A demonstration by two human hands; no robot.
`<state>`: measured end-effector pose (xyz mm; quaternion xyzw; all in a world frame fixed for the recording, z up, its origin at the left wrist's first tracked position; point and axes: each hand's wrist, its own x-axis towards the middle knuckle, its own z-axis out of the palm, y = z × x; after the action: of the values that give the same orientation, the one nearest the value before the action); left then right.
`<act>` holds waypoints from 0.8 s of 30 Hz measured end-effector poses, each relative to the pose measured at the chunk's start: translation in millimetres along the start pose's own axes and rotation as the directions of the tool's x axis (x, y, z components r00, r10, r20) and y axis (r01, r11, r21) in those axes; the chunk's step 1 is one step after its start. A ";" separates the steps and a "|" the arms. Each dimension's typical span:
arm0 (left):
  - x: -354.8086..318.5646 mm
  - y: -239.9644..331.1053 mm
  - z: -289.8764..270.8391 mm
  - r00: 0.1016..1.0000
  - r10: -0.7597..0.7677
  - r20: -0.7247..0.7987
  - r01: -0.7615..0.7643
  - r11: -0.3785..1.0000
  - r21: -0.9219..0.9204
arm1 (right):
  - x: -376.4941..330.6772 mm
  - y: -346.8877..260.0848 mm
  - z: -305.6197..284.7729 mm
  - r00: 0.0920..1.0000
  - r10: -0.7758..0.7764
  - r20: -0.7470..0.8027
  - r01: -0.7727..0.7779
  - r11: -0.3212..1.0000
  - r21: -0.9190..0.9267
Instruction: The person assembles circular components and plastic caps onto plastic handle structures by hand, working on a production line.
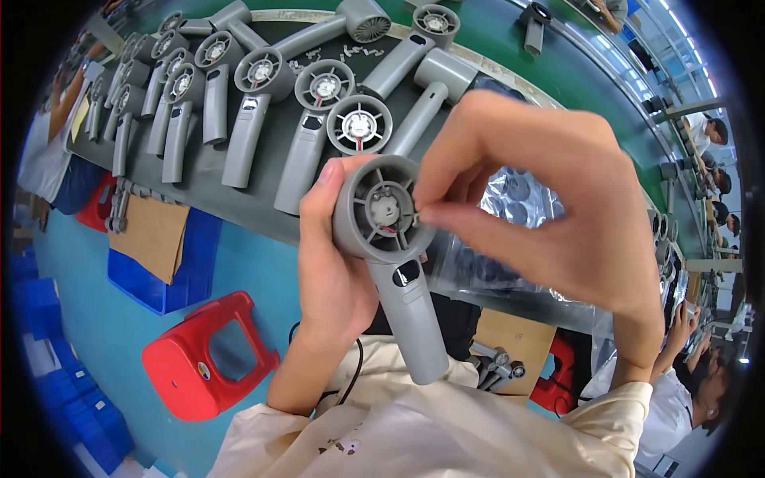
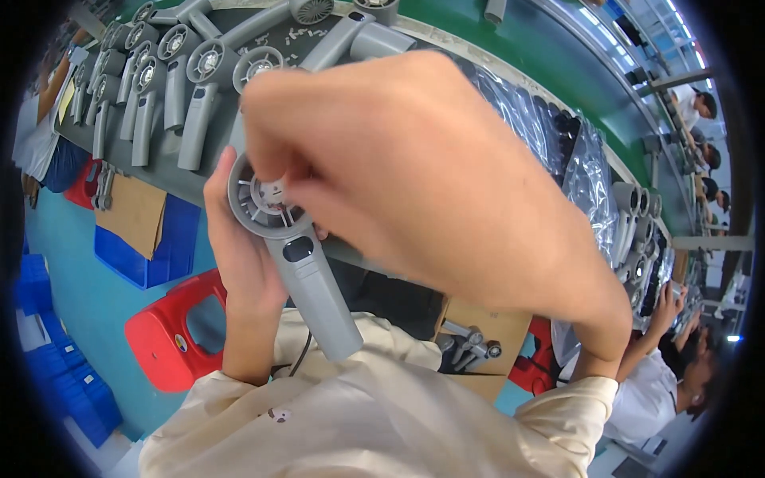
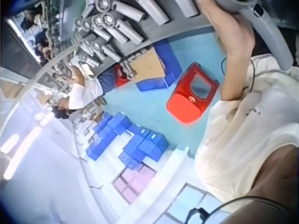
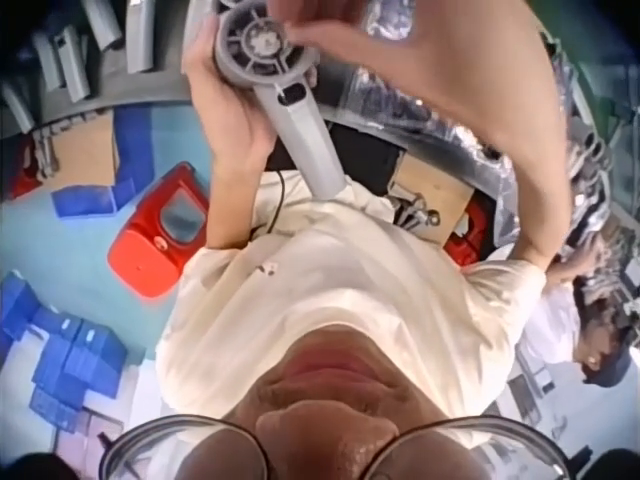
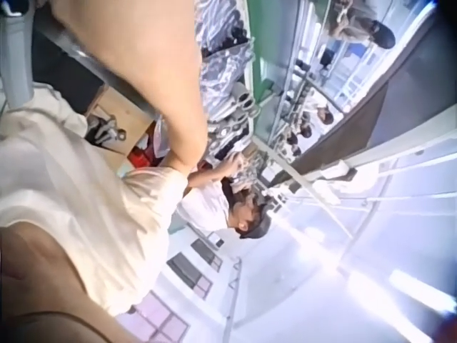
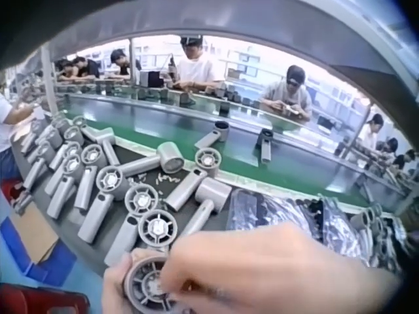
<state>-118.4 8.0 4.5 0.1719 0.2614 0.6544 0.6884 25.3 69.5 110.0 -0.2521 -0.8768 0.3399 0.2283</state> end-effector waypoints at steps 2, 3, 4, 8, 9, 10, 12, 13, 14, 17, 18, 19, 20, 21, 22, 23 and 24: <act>-2.1 -1.4 18.6 0.979 0.022 -0.205 -0.032 0.998 -0.045 | -2.5 -15.8 4.0 0.998 -0.067 -0.018 0.064 0.986 -0.153; -3.8 -2.7 17.9 0.979 0.016 -0.203 -0.025 0.999 -0.043 | -5.6 -16.3 4.0 0.998 -0.061 -0.023 0.057 0.987 -0.153; -5.9 -3.4 15.1 0.994 0.024 -0.106 -0.027 0.999 -0.033 | -8.5 -16.1 4.6 0.996 -0.083 -0.020 0.078 0.977 -0.197; -11.9 -6.0 19.0 0.997 0.057 -0.050 -0.056 0.998 0.023 | -16.1 -11.5 9.5 0.983 -0.184 0.019 0.179 0.916 -0.358; -12.5 -7.0 20.7 0.994 0.075 -0.076 -0.072 0.997 0.041 | -17.7 -10.5 10.3 0.983 -0.184 0.018 0.178 0.917 -0.358; -13.5 -7.5 21.1 0.994 0.075 -0.075 -0.072 0.997 0.041 | -19.0 -9.6 10.9 0.984 -0.179 0.007 0.172 0.929 -0.329; -15.0 -7.2 19.4 0.997 0.042 -0.064 -0.041 0.999 0.017 | -20.1 -6.3 13.5 0.985 -0.170 -0.014 0.160 0.951 -0.266; -15.6 -7.0 18.3 0.998 0.025 -0.058 -0.025 1.000 0.004 | -20.5 -4.7 14.8 0.986 -0.164 -0.024 0.154 0.960 -0.235; -17.2 -6.0 19.2 0.999 0.012 -0.052 -0.012 1.000 -0.005 | -21.3 -4.4 15.0 0.986 -0.162 -0.035 0.152 0.968 -0.201; -15.9 -5.5 20.8 0.997 -0.005 -0.072 0.006 1.000 0.014 | -22.8 -2.1 17.1 0.986 -0.152 -0.065 0.145 0.984 -0.105; -14.2 -5.9 20.0 0.995 -0.010 -0.100 0.014 0.999 0.038 | -22.7 0.0 18.9 0.986 -0.153 -0.064 0.146 0.984 -0.106; -13.4 -6.0 18.9 0.995 -0.008 -0.099 0.012 0.999 0.037 | -22.5 2.2 20.7 0.985 -0.143 -0.094 0.138 0.989 -0.062; -12.6 -6.2 17.0 0.996 -0.044 -0.082 0.043 0.999 -0.013 | -22.6 3.2 21.8 0.984 -0.129 -0.124 0.127 0.992 -0.020; -11.8 -6.1 15.7 0.995 -0.079 -0.062 0.075 0.995 -0.062 | -22.7 2.6 21.3 0.984 -0.128 -0.124 0.126 0.992 -0.023; -11.2 -5.6 14.7 0.995 -0.079 -0.060 0.075 0.995 -0.064 | -23.1 1.4 20.1 0.988 -0.113 -0.102 0.109 0.993 -0.047; -11.1 -5.1 13.4 0.997 -0.074 -0.030 0.072 0.995 -0.073 | -23.2 1.1 19.5 0.992 -0.100 -0.080 0.094 0.993 -0.068; -10.3 -4.6 12.6 0.998 -0.068 0.000 0.068 0.994 -0.083 | -22.6 1.2 19.0 0.992 -0.101 -0.078 0.096 0.993 -0.069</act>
<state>-107.4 -1.2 13.4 0.1334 0.2407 0.6411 0.7164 32.1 47.6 91.4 -0.2294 -0.8888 0.2890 0.2719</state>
